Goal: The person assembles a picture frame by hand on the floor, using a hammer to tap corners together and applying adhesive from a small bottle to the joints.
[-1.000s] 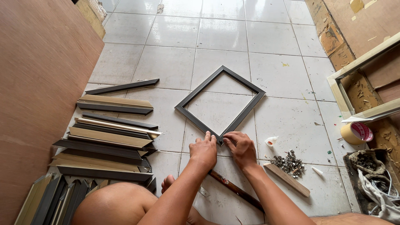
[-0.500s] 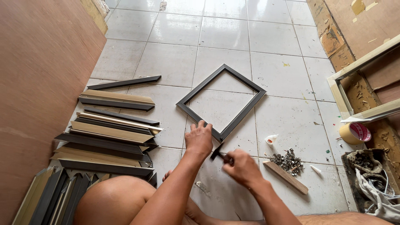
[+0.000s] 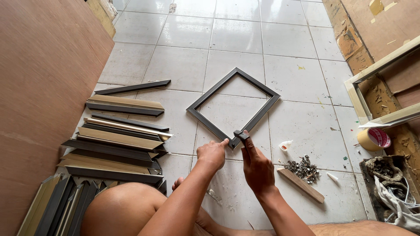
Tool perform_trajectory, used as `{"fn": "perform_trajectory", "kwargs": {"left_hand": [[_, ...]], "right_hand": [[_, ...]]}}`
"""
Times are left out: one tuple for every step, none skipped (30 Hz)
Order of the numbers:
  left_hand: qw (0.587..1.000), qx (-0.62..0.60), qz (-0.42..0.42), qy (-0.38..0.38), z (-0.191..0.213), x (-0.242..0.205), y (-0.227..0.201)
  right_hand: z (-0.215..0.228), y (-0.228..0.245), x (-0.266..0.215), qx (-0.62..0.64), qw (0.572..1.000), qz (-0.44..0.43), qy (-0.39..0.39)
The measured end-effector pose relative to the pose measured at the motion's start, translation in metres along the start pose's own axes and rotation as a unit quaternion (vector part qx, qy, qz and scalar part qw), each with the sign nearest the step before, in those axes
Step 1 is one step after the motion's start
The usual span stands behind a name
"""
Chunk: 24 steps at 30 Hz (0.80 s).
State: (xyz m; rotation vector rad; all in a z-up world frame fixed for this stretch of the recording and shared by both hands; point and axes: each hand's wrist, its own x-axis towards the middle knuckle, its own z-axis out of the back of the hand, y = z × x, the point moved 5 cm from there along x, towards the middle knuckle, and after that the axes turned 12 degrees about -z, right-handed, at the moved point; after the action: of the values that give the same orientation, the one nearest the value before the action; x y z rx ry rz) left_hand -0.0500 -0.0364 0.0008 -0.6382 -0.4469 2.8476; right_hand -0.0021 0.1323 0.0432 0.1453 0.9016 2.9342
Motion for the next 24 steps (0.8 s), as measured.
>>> {"fn": "perform_trajectory", "kwargs": {"left_hand": [[1.000, 0.000, 0.001, 0.000, -0.002, 0.001, 0.002], [1.000, -0.005, 0.002, 0.004, -0.004, 0.003, 0.003], [1.000, -0.010, 0.003, 0.008, -0.007, 0.005, 0.004], [1.000, -0.011, 0.004, 0.010, -0.008, 0.003, 0.005], [0.999, -0.016, 0.003, 0.028, -0.011, 0.002, 0.006], [0.999, -0.021, 0.002, 0.043, -0.013, 0.003, 0.006], [0.999, -0.021, 0.001, 0.043, -0.015, 0.003, 0.007], [0.999, -0.022, 0.003, 0.043, -0.016, 0.006, 0.008], [0.999, -0.022, 0.005, 0.043, -0.017, 0.008, 0.009], [0.999, -0.023, 0.006, 0.044, -0.015, 0.007, 0.009], [0.999, -0.023, 0.003, 0.044, -0.013, 0.006, 0.009], [0.999, -0.024, -0.002, 0.043, -0.010, 0.007, 0.007], [0.999, -0.024, -0.002, 0.044, -0.010, 0.007, 0.008], [0.998, -0.022, -0.002, 0.050, -0.011, 0.007, 0.007], [0.998, -0.021, -0.001, 0.057, -0.012, 0.007, 0.008], [0.998, -0.020, 0.001, 0.056, -0.013, 0.009, 0.009], [0.998, -0.020, 0.000, 0.056, -0.014, 0.011, 0.010], [0.998, -0.021, -0.001, 0.057, -0.015, 0.014, 0.011], [0.998, -0.022, -0.001, 0.058, -0.015, 0.014, 0.012], [0.998, -0.026, 0.002, 0.055, -0.017, 0.012, 0.011], [0.998, -0.030, 0.004, 0.052, -0.019, 0.010, 0.010], [0.998, -0.029, 0.004, 0.052, -0.018, 0.009, 0.011], [0.998, -0.032, 0.002, 0.056, -0.018, 0.009, 0.011], [0.998, -0.034, 0.000, 0.059, -0.015, 0.011, 0.013]], "right_hand": [[-0.009, -0.007, 0.000, 0.001, 1.000, 0.000, 0.001], [-0.025, -0.021, 0.002, -0.039, 0.995, -0.050, 0.081], [-0.041, -0.034, 0.001, -0.078, 0.979, -0.100, 0.160], [-0.035, -0.028, 0.002, -0.078, 0.979, -0.101, 0.162], [-0.028, -0.022, 0.003, -0.079, 0.978, -0.103, 0.161], [-0.021, -0.016, 0.007, -0.080, 0.979, -0.104, 0.158], [-0.007, -0.001, 0.003, -0.080, 0.979, -0.104, 0.157], [0.011, 0.015, 0.002, -0.041, 0.987, -0.098, 0.124], [0.030, 0.031, 0.000, -0.001, 0.992, -0.092, 0.090], [0.019, 0.020, 0.002, -0.001, 0.991, -0.093, 0.091], [0.006, 0.008, 0.004, -0.018, 0.986, -0.114, 0.122], [-0.006, -0.006, 0.006, -0.034, 0.979, -0.136, 0.151], [-0.012, -0.011, 0.009, -0.034, 0.979, -0.137, 0.151], [-0.020, -0.017, 0.012, -0.067, 0.976, -0.128, 0.166], [-0.028, -0.023, 0.014, -0.100, 0.971, -0.119, 0.181], [-0.013, -0.006, 0.009, -0.100, 0.971, -0.117, 0.181], [0.003, 0.012, 0.006, -0.056, 0.978, -0.122, 0.158], [0.020, 0.028, 0.002, -0.013, 0.983, -0.128, 0.134], [0.018, 0.029, 0.002, -0.013, 0.982, -0.128, 0.135], [0.015, 0.026, -0.002, -0.002, 0.980, -0.136, 0.146], [0.013, 0.024, -0.006, 0.009, 0.977, -0.144, 0.157], [-0.002, 0.009, 0.000, 0.010, 0.977, -0.144, 0.157], [-0.018, -0.006, 0.007, -0.037, 0.976, -0.132, 0.167], [-0.035, -0.019, 0.016, -0.084, 0.974, -0.118, 0.177]]}}
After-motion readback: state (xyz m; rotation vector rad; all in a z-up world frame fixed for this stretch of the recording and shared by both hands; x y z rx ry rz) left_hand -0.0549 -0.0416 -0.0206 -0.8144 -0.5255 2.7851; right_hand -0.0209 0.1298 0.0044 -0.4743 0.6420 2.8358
